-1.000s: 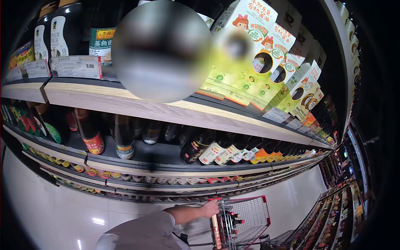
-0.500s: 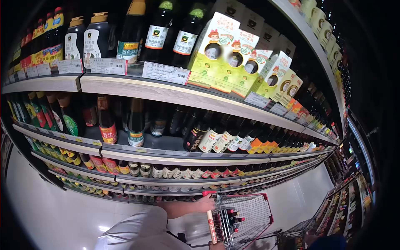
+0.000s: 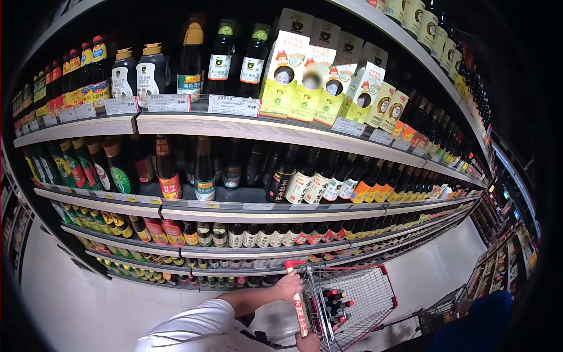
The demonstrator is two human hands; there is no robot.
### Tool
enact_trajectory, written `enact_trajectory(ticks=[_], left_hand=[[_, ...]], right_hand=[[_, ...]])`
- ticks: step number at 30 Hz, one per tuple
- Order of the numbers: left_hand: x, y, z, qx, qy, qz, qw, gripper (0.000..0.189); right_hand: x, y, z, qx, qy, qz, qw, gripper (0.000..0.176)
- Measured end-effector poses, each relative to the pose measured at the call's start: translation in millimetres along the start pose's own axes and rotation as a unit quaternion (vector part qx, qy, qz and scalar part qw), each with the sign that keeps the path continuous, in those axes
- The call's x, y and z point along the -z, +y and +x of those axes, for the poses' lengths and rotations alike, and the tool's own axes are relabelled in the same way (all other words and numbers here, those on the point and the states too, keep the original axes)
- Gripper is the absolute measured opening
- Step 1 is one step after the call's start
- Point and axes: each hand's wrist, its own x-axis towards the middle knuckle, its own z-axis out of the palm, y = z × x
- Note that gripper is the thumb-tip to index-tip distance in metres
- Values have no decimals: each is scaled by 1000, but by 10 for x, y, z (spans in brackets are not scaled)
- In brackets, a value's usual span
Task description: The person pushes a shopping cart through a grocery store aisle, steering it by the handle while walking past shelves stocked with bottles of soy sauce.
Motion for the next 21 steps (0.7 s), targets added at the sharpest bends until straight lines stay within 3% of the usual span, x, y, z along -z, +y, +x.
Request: enact_trajectory(ticks=[8, 12, 13, 16, 21], left_hand=[[-101, -27, -136, -7, 21, -6, 1000, 15], [39, 35, -223, 2, 7, 19, 1000, 13], [64, 44, -235, 4, -7, 19, 1000, 13], [123, 76, -282, 9, -31, 20, 999, 13], [267, 123, -384, 8, -40, 5, 999, 14]], right_hand=[[-11, -145, -241, 9, 30, 0, 1000, 57], [313, -109, -531, 37, -87, 15, 995, 66], [311, 35, -525, 4, -150, 3, 989, 68], [45, 462, -697, 50, -87, 8, 995, 59], [-66, 398, -932, -10, -19, 0, 1000, 54]])
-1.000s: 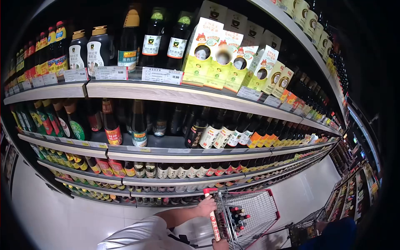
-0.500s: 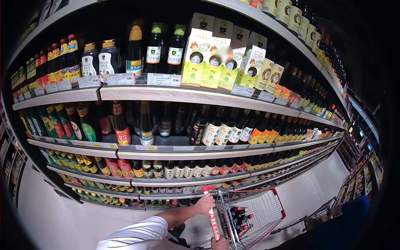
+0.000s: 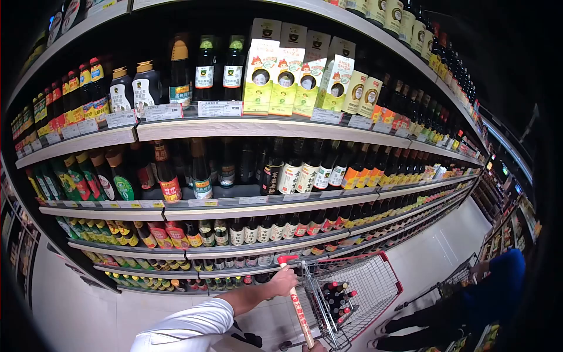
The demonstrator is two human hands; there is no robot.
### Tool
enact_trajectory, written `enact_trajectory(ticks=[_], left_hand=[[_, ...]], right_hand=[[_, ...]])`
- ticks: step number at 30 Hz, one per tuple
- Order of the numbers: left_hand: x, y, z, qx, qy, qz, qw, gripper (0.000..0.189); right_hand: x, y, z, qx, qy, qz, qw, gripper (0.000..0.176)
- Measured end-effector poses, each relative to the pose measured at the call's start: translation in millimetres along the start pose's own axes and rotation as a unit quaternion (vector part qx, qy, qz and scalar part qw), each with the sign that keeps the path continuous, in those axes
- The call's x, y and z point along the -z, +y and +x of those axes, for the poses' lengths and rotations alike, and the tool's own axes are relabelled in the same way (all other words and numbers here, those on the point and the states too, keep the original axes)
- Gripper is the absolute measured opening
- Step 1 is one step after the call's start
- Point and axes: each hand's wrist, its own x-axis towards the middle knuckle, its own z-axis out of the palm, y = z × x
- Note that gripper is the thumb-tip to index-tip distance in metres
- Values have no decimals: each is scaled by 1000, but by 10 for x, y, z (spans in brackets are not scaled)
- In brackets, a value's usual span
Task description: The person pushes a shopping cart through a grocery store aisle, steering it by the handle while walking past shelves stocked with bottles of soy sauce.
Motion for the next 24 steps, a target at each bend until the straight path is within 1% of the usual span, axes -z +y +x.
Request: enact_trajectory(ticks=[2, 3, 6, 9, 10, 13, 16, 20, 24], left_hand=[[-2, -6, -33, -4, -4, -12, 1000, 16], [-45, -21, -47, -5, 5, -19, 1000, 17], [-149, -41, -84, -6, 33, -41, 999, 19], [-138, -41, -135, -8, 17, -36, 999, 20], [-149, -49, -150, -10, 2, -40, 999, 20], [-181, -57, -262, -14, 24, -36, 999, 19], [-206, -63, -371, -18, 20, -42, 999, 20], [-262, -87, -567, -32, 64, -44, 996, 22], [-110, -83, -759, -40, 67, -40, 996, 23]], right_hand=[[-107, 62, 57, -17, 5, -3, 1000, 52], [-60, -18, 10, -32, 13, 12, 999, 52], [-12, -151, -77, -63, 16, -15, 998, 53], [-21, -214, -114, -103, 7, -35, 994, 50], [-64, -204, -126, -109, 15, -26, 994, 50], [-195, -200, -154, -107, 37, -37, 993, 50], [-188, -310, -281, -121, 30, -52, 991, 49], [-260, -397, -422, -133, 40, -52, 989, 48], [-216, -626, -623, -157, 43, -90, 983, 46]])
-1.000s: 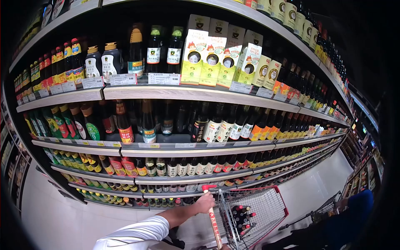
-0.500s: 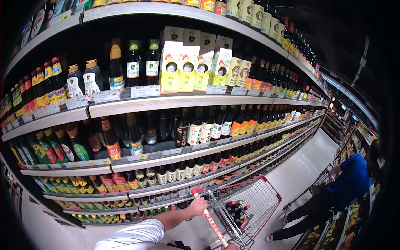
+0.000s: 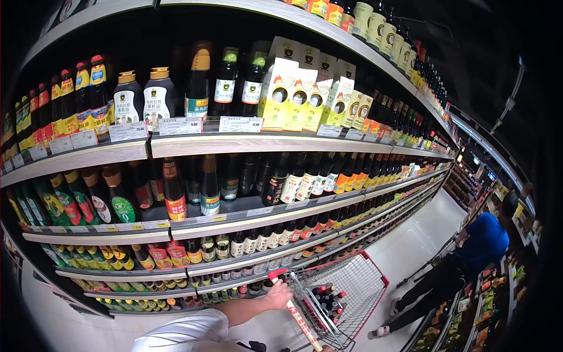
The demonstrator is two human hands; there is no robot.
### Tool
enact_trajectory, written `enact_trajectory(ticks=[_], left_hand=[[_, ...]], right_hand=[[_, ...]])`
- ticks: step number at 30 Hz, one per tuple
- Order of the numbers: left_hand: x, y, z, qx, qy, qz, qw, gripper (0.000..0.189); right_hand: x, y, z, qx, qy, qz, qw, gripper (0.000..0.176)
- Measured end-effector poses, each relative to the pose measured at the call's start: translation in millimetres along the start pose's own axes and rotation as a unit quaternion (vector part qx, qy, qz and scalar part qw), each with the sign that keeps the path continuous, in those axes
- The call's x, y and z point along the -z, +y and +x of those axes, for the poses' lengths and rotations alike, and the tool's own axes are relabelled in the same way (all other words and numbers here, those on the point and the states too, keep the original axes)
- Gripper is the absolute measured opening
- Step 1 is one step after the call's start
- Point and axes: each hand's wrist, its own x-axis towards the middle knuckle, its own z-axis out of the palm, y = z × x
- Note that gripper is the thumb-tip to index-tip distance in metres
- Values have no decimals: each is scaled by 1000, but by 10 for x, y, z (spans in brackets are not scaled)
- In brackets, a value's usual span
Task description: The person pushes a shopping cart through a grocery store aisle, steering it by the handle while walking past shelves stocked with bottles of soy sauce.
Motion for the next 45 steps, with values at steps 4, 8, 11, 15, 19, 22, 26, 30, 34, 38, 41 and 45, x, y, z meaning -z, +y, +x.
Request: enact_trajectory(ticks=[4, 8, 11, 15, 19, 22, 26, 30, 34, 38, 41, 45], left_hand=[[61, 8, -164, -12, -4, 17, 1000, 22], [52, 5, -310, -18, -3, 21, 1000, 21], [69, 0, -411, -25, -21, 19, 999, 21], [173, 2, -586, -28, -7, 9, 1000, 20], [174, -10, -732, -28, 3, 11, 1000, 19], [241, -19, -831, -31, 12, 8, 999, 18], [204, -33, -933, -25, 16, 7, 1000, 17], [187, -38, -1051, -27, 33, -2, 999, 17], [135, -54, -1147, -25, 41, -7, 999, 17], [135, -70, -1260, -17, 39, -13, 999, 15], [176, -96, -1333, -16, 38, -19, 999, 14], [132, -116, -1408, -14, 37, -30, 999, 13]], right_hand=[[-85, -33, -124, -7, 8, 8, 1000, 44], [-70, -103, -316, -6, 14, 1, 1000, 43], [-49, -179, -456, -20, 3, -8, 1000, 45], [-207, -151, -541, -38, -6, -9, 999, 49], [-213, -250, -684, -47, -30, -22, 998, 50], [-129, -382, -838, -41, -30, -32, 998, 50], [-248, -374, -889, -27, -18, -49, 998, 51], [-228, -473, -1005, -58, -50, -66, 995, 56], [-272, -555, -1107, -78, -38, -61, 994, 56], [-429, -518, -1126, -63, -29, -32, 997, 56], [-394, -644, -1237, -80, -45, -36, 995, 56], [-407, -726, -1324, -74, -47, -60, 994, 56]])
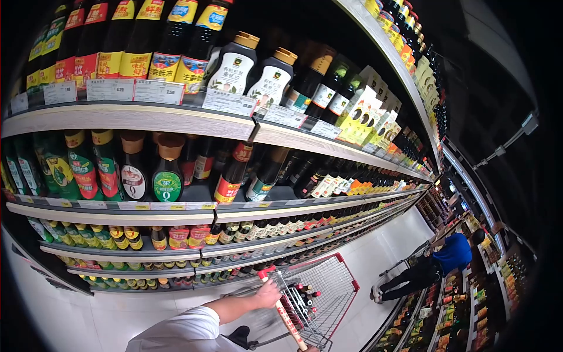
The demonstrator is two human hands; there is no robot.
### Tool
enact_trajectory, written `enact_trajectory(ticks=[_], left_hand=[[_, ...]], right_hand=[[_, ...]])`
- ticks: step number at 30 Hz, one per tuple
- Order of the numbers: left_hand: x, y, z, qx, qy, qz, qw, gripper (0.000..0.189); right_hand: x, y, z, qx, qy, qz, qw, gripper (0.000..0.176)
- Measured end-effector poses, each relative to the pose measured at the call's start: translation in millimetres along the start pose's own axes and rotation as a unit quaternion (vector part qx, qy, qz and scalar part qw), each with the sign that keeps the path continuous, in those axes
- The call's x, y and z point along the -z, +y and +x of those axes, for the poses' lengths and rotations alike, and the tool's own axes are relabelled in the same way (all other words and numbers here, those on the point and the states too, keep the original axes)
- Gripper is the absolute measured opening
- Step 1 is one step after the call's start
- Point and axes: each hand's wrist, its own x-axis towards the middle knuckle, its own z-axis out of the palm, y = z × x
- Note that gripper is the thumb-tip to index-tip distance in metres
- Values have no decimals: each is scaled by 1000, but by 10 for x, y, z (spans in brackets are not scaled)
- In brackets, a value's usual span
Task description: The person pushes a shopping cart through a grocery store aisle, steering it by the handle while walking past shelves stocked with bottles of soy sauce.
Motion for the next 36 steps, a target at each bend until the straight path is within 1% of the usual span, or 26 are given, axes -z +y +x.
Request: enact_trajectory(ticks=[4, 7, 9, 15, 18, 21, 24, 27, 30, 32, 33, 34, 36], left_hand=[[-8, -24, -86, -10, 39, -10, 999, 13], [40, -27, -147, -2, 22, -10, 1000, 12], [91, -38, -197, -2, 30, -19, 999, 10], [324, -79, -447, -4, 67, -35, 997, 8], [393, -102, -569, -2, 71, -29, 997, 10], [489, -143, -694, -4, 78, -27, 997, 9], [489, -167, -768, -2, 66, -41, 997, 10], [507, -202, -856, -5, 75, -53, 996, 11], [404, -234, -938, -11, 105, -63, 992, 12], [371, -248, -985, -23, 119, -63, 991, 13], [380, -245, -1013, -22, 121, -69, 990, 13], [426, -248, -1033, -22, 118, -69, 990, 13], [519, -243, -1114, -19, 112, -67, 991, 13]], right_hand=[[-139, 25, 9, 15, 27, 18, 999, 52], [-284, 88, 67, 27, 51, 19, 998, 49], [-389, 122, 73, 44, 77, 15, 996, 47], [-544, 117, -53, 51, 73, 35, 995, 45], [-691, 151, -90, 87, 99, 21, 991, 45], [-900, 211, -76, 134, 153, 20, 979, 42], [-926, 177, -113, 175, 154, 39, 972, 40], [-901, 117, -214, 210, 174, 34, 961, 37], [-693, -94, -496, 144, 81, 50, 985, 43], [-707, -130, -608, 132, 72, 17, 989, 52], [-640, -168, -656, 121, 23, 22, 992, 59], [-655, -172, -696, 134, 39, 27, 990, 58], [-560, -236, -844, 125, 6, 54, 991, 58]])
